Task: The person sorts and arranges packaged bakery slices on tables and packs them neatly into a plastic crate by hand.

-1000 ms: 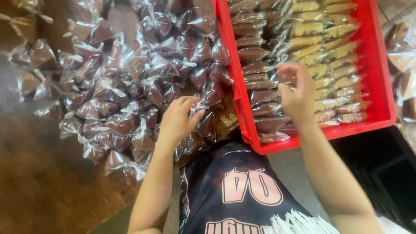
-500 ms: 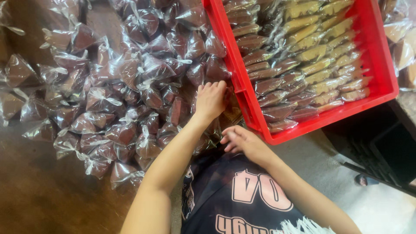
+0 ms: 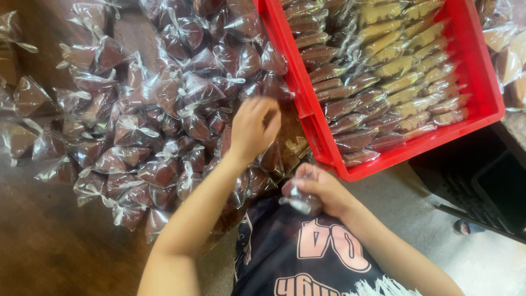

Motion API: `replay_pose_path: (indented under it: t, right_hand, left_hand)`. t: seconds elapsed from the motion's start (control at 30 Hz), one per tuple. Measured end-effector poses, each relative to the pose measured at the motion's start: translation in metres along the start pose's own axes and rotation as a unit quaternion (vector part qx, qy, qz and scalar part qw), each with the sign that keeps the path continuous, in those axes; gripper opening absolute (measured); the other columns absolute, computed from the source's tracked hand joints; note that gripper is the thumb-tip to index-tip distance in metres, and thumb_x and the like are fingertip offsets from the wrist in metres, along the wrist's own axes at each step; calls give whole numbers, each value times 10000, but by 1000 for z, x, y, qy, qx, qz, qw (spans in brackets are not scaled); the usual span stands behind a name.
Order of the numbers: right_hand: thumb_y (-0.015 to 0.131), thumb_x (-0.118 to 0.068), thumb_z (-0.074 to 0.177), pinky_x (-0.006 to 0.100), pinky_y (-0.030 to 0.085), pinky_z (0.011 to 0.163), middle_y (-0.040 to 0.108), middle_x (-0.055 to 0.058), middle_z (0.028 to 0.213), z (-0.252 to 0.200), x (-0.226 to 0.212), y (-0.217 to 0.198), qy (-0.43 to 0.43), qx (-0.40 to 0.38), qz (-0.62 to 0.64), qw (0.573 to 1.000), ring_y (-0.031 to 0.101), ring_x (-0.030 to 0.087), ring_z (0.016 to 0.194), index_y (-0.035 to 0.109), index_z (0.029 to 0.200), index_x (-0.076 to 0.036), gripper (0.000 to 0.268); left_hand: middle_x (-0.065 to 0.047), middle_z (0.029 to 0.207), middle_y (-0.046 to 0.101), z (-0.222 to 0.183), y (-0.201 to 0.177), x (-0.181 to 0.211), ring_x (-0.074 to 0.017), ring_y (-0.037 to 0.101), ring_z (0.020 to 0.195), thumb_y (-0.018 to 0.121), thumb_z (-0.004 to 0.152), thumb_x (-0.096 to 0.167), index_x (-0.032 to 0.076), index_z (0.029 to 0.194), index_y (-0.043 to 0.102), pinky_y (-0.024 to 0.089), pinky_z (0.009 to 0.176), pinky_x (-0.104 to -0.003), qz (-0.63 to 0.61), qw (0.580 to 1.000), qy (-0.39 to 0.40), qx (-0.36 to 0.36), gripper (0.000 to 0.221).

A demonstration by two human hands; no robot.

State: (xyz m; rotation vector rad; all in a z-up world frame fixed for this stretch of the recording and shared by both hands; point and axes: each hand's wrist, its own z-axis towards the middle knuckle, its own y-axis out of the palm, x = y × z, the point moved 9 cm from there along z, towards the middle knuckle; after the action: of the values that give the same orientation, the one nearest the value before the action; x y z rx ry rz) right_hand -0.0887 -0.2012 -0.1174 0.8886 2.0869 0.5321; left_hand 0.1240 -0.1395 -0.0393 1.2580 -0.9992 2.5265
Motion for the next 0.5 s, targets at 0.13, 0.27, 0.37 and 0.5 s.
replay_pose_path:
  t: [0.13, 0.27, 0.37, 0.5]
  right_hand:
    - [844, -219, 808, 387, 570, 919, 762, 160, 1123, -33, 0, 49, 28, -93, -312, 945, 722, 244, 1050, 631, 1197, -10, 491]
    - [880, -227, 714, 352, 572, 943, 769, 131, 1092, -38, -17, 54, 23, -29, -309, 950, 738, 191, 1032, 604, 1229, -65, 606]
    - [886, -240, 693, 371, 576, 899, 769, 154, 1048, -43, -44, 33, -81, 65, -151, 983, 745, 241, 994, 599, 1255, -117, 642]
    - [880, -207, 731, 372, 545, 907, 751, 135, 1102, -52, -55, 4, -110, 132, -171, 970, 698, 232, 1015, 692, 1197, 15, 549]
  left_hand:
    - [-120, 1150, 677, 39, 76, -68, -345, 588, 1072, 783, 712, 213, 53, 1066, 674, 473, 882, -473, 186, 975, 52, -112, 403]
    - [-46, 1226, 651, 29, 120, -81, -252, 539, 1223, 790, 764, 206, 178, 1106, 631, 404, 1079, -517, 381, 901, 166, -123, 378]
    - [-38, 1144, 650, 16, 112, -76, -259, 578, 1203, 813, 875, 186, 129, 1270, 599, 372, 1182, -512, 333, 910, 180, -171, 453]
    - [-73, 1086, 683, 16, 62, -54, -304, 642, 1088, 866, 792, 256, 98, 1282, 579, 438, 1025, -493, 180, 961, -31, -207, 589]
